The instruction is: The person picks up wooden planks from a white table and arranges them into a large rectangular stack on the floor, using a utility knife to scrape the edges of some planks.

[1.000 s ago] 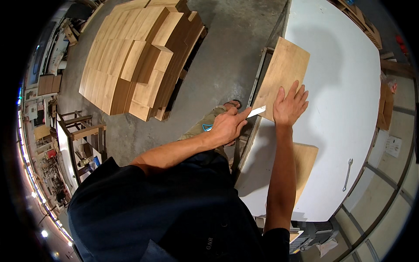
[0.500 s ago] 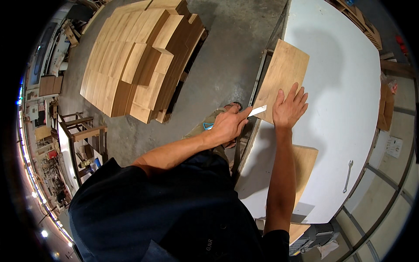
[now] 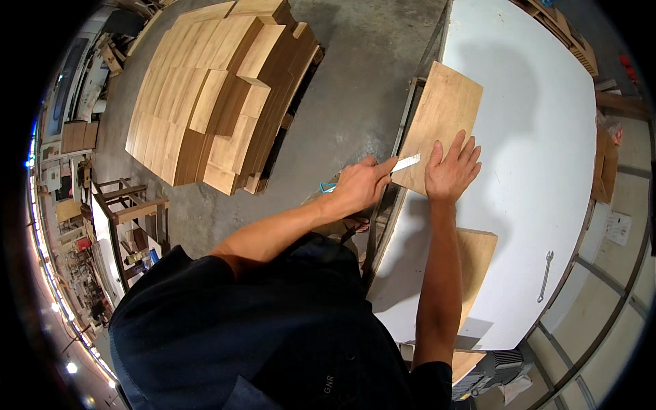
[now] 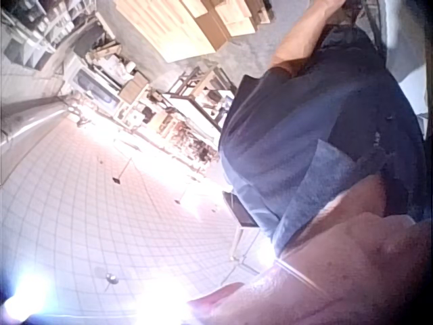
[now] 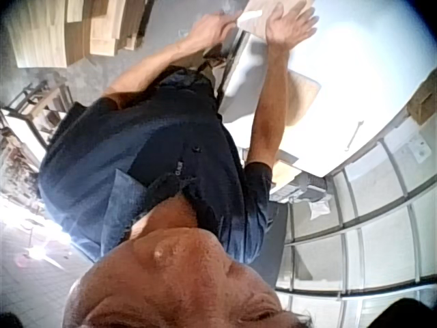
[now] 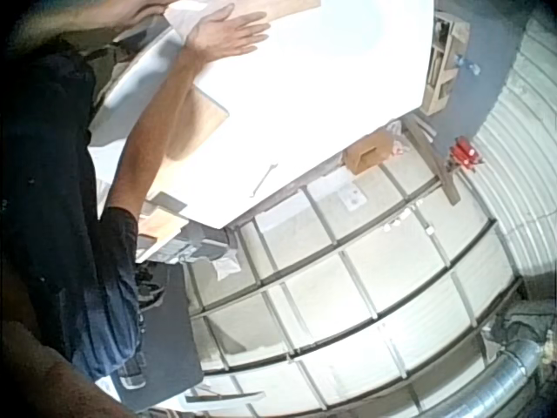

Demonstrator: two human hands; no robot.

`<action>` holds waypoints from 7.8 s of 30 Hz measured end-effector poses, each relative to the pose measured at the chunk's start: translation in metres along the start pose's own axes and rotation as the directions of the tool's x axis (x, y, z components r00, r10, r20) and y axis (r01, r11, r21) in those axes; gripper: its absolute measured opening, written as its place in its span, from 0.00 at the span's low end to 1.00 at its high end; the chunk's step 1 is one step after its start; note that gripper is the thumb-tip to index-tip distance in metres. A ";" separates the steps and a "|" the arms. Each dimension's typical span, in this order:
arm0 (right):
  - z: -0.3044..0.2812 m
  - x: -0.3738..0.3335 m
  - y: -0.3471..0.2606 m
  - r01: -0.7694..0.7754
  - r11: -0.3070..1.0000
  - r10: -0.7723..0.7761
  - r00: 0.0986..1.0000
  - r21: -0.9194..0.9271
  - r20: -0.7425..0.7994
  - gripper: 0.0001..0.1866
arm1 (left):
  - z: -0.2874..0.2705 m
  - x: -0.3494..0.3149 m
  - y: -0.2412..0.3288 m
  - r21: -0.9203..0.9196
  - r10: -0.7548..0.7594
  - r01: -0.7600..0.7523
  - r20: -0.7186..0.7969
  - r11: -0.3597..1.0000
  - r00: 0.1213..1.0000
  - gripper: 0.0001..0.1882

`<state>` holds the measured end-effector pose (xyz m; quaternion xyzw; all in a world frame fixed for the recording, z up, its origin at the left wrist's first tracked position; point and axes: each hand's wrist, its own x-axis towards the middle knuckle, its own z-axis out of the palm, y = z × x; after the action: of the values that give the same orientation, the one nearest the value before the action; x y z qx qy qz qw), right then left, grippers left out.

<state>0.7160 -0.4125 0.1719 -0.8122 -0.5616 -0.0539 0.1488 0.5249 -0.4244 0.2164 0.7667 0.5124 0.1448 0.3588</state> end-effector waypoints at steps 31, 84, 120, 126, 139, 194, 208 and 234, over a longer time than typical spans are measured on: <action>-0.006 0.001 -0.002 0.055 0.997 -0.049 0.994 0.057 -0.102 0.32 | -0.010 0.110 -0.012 0.020 0.138 -0.137 -0.102 0.990 0.985 0.20; -0.015 0.003 -0.007 -0.006 0.999 0.005 0.999 0.038 0.036 0.29 | -0.011 0.204 -0.056 -0.113 0.611 -0.609 -0.014 0.785 0.791 0.21; -0.012 0.004 -0.007 0.085 0.996 -0.085 0.996 -0.010 -0.017 0.27 | 0.009 0.269 -0.061 -0.631 0.353 -0.339 -0.109 0.698 0.929 0.18; -0.003 0.003 -0.003 0.075 0.997 -0.076 0.995 -0.012 -0.060 0.27 | 0.024 0.180 -0.066 -0.421 0.564 -0.584 -0.186 0.694 0.805 0.18; -0.004 0.002 0.001 0.015 1.000 -0.015 1.000 0.009 0.005 0.29 | -0.035 0.176 -0.050 -0.170 0.421 -0.434 -0.105 0.885 0.901 0.25; -0.175 -0.243 0.053 -0.401 0.916 0.401 0.913 -0.010 0.071 0.42 | 0.081 0.086 0.115 -0.150 0.787 -0.903 0.561 0.403 0.258 0.32; -0.136 -0.246 0.055 0.583 -0.314 0.945 0.120 0.749 0.303 0.09 | 0.101 -0.004 0.190 -0.536 0.669 -0.428 0.693 0.727 0.268 0.31; -0.159 -0.216 0.152 -0.974 -0.085 0.996 -0.083 0.208 0.019 0.32 | 0.281 0.113 0.258 -0.052 0.809 -0.917 0.493 0.395 0.320 0.30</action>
<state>0.7912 -0.7040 0.2402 -0.9423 0.2232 0.0590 0.2423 0.9151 -0.4926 0.1834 0.9669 -0.0640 0.0740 0.2356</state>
